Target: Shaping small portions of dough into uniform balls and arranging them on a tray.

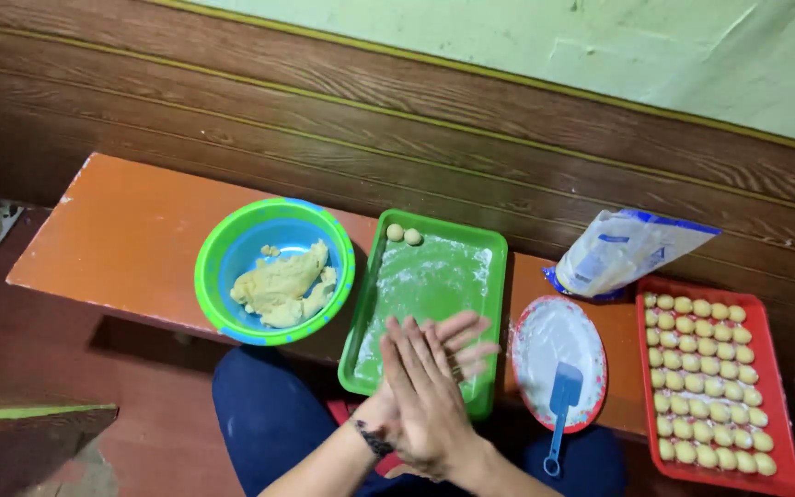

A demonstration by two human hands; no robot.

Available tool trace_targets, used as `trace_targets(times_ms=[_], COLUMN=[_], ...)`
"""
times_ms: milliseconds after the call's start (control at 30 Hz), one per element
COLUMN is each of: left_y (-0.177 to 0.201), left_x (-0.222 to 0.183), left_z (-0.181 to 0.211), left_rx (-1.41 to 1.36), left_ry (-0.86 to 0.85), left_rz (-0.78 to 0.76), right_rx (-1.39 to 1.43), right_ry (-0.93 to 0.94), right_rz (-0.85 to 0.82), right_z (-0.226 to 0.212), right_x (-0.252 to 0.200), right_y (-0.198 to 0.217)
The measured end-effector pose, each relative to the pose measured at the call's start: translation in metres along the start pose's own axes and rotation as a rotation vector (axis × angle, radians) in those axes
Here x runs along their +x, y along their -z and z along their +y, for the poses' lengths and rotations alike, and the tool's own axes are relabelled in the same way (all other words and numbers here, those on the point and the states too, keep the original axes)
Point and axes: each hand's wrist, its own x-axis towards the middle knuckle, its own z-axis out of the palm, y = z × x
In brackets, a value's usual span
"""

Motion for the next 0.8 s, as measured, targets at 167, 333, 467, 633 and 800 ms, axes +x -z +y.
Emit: trace_targets(times_ms=[167,333,467,633,800], left_y=[0.001,0.036,0.047,0.07,0.084], left_x=[-0.008,-0.016,-0.023,-0.022,-0.017], left_z=[-0.014,-0.021,0.015,0.002,0.0], left_rx=[0.509,0.699,0.703,0.876,0.521], left_ry=[-0.152,-0.106,-0.123,0.018,0.15], left_rz=[0.495,0.545,0.46,0.608,0.705], right_rx=[-0.107,0.014,0.27,0.28,0.095], right_ry=[-0.277,-0.385,-0.677,-0.826,-0.861], right_rz=[0.129,0.197,0.093,-0.018,-0.078], right_z=[0.036,0.046,0.065,0.067,0.115], right_x=[0.011,-0.002,-0.039,-0.07,-0.101], right_y=[0.026,0.036,0.018,-0.02,-0.037])
